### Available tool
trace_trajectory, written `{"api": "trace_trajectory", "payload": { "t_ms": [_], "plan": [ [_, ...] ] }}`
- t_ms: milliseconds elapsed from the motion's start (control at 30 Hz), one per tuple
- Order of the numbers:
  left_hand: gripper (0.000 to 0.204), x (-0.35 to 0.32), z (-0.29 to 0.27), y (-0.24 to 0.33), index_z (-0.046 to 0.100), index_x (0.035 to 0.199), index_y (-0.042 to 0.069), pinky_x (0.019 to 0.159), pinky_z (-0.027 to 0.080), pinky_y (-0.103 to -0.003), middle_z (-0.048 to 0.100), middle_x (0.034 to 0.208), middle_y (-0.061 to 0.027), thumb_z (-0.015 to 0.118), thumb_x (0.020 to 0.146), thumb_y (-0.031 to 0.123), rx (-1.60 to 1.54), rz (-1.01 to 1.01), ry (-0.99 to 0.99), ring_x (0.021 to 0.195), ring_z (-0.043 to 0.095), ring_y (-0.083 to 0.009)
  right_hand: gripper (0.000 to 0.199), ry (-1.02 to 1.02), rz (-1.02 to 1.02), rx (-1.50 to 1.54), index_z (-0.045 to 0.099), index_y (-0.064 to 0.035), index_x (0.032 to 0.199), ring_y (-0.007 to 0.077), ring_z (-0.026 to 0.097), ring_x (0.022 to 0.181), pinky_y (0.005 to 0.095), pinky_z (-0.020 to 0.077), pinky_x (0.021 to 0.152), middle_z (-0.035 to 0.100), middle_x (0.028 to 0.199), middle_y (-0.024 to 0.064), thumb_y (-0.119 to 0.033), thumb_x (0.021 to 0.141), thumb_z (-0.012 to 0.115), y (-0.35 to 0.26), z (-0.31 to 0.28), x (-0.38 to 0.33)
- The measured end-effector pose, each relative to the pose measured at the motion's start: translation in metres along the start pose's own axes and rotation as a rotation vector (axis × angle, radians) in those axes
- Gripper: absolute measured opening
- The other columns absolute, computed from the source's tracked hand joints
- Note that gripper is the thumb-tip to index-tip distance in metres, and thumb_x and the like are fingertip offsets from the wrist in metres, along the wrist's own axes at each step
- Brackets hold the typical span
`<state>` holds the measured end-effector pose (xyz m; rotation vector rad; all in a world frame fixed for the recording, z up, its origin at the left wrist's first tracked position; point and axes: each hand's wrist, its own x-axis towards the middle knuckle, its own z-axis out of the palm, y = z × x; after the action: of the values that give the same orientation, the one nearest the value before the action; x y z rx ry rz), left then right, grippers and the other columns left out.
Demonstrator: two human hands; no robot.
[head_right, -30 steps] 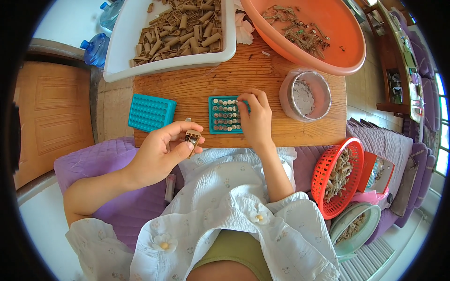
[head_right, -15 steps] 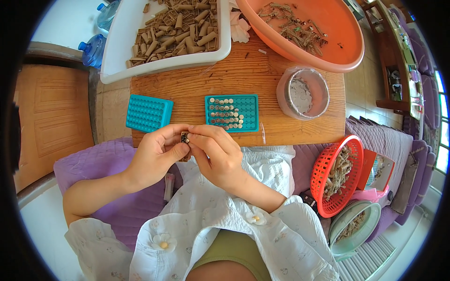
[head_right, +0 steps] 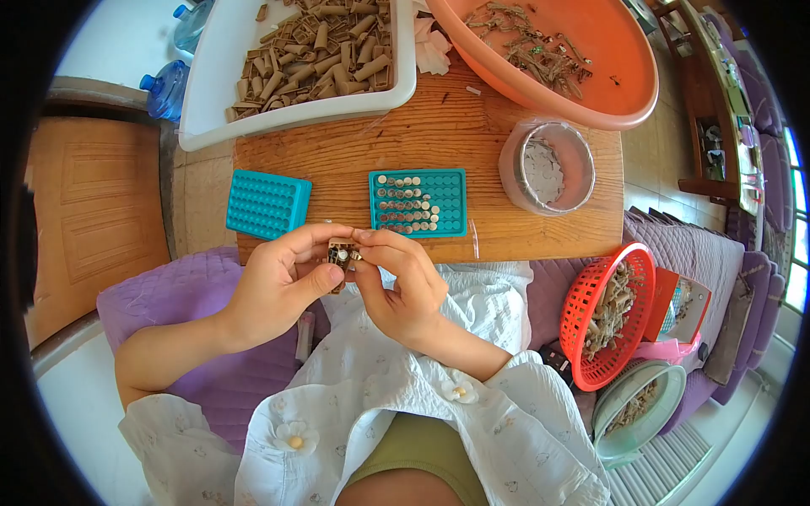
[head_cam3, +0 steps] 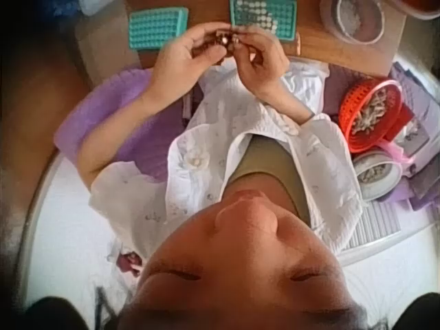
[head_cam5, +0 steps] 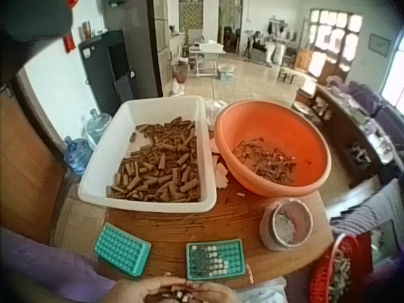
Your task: The person assembles small white and black components into wooden frames using an applicator stick.
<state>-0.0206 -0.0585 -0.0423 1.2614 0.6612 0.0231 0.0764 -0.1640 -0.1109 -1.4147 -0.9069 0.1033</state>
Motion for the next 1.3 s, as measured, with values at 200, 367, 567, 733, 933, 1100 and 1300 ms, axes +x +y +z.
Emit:
{"api": "trace_trajectory", "payload": {
  "t_ms": [200, 367, 567, 733, 933, 1100, 1300],
  "plan": [
    [0.029, 0.001, -0.002, 0.001, 0.047, 0.111, -0.004, 0.076, 0.047, -0.024, 0.058, 0.097, -0.0098, 0.052, 0.082, 0.000, -0.012, -0.054, 0.022, 0.089, 0.056, -0.0116, 0.019, -0.086, -0.056, -0.084, 0.057, 0.0021, 0.080, 0.0221, 0.061, 0.075, 0.0270, 0.0513, 0.064, 0.060, 0.086, 0.0136, 0.010, 0.065, 0.064, 0.000, 0.002, 0.004],
    [0.026, 0.003, -0.001, -0.008, 0.048, 0.107, -0.004, 0.071, 0.047, -0.024, 0.061, 0.086, -0.0095, 0.052, 0.082, 0.002, 0.085, 0.022, 0.101, 0.082, 0.058, -0.0106, 0.015, -0.196, -0.028, -0.097, 0.056, 0.0035, 0.078, 0.0217, 0.061, 0.078, 0.0269, 0.0504, 0.068, 0.060, 0.087, 0.0145, 0.010, 0.068, 0.064, -0.001, 0.000, 0.004],
    [0.023, 0.005, -0.002, -0.001, 0.050, 0.102, -0.003, 0.052, 0.042, -0.027, 0.057, 0.068, -0.0113, 0.052, 0.081, 0.003, 0.437, 0.022, 0.074, 0.057, 0.053, -0.0127, 0.012, -0.305, 0.023, -0.129, 0.056, 0.0011, 0.078, 0.0199, 0.059, 0.076, 0.0276, 0.0505, 0.064, 0.058, 0.086, 0.0121, 0.008, 0.070, 0.062, -0.001, -0.005, 0.008],
    [0.021, 0.007, -0.003, -0.010, 0.050, 0.101, -0.002, 0.049, 0.039, -0.028, 0.054, 0.063, -0.0105, 0.052, 0.080, 0.003, 0.462, 0.047, 0.079, 0.053, 0.050, -0.0134, 0.021, -0.449, 0.288, -0.006, 0.052, -0.0005, 0.087, 0.0177, 0.057, 0.079, 0.0274, 0.0492, 0.065, 0.053, 0.091, 0.0101, 0.006, 0.070, 0.063, -0.005, -0.011, 0.012],
    [0.022, 0.008, -0.007, -0.004, 0.049, 0.104, -0.002, 0.061, 0.043, -0.023, 0.058, 0.082, -0.0061, 0.044, 0.084, 0.004, 0.025, -0.117, -0.109, 0.070, 0.055, -0.0097, 0.020, -0.514, 0.687, 0.468, 0.052, -0.0027, 0.091, 0.0097, 0.051, 0.074, 0.0227, 0.0429, 0.057, 0.052, 0.083, 0.0034, -0.007, 0.075, 0.064, 0.025, -0.028, 0.027],
    [0.022, 0.010, -0.014, 0.006, 0.047, 0.107, 0.003, 0.071, 0.044, -0.022, 0.056, 0.095, -0.0057, 0.041, 0.086, 0.005, -0.084, -0.283, -0.117, 0.079, 0.055, -0.0093, 0.015, -0.485, 0.491, -0.292, 0.057, -0.0030, 0.087, 0.0170, 0.055, 0.066, 0.0284, 0.0445, 0.058, 0.054, 0.078, 0.0061, -0.009, 0.075, 0.062, 0.062, -0.058, 0.039],
    [0.023, 0.010, -0.014, 0.003, 0.046, 0.109, 0.003, 0.072, 0.045, -0.023, 0.055, 0.099, -0.0065, 0.040, 0.087, 0.005, -0.089, -0.223, -0.097, 0.085, 0.056, -0.0114, 0.014, -0.468, 0.267, -0.706, 0.060, -0.0056, 0.086, 0.0255, 0.055, 0.068, 0.0336, 0.0455, 0.059, 0.054, 0.081, 0.0075, -0.010, 0.072, 0.062, 0.084, -0.063, 0.020]
  ]
}}
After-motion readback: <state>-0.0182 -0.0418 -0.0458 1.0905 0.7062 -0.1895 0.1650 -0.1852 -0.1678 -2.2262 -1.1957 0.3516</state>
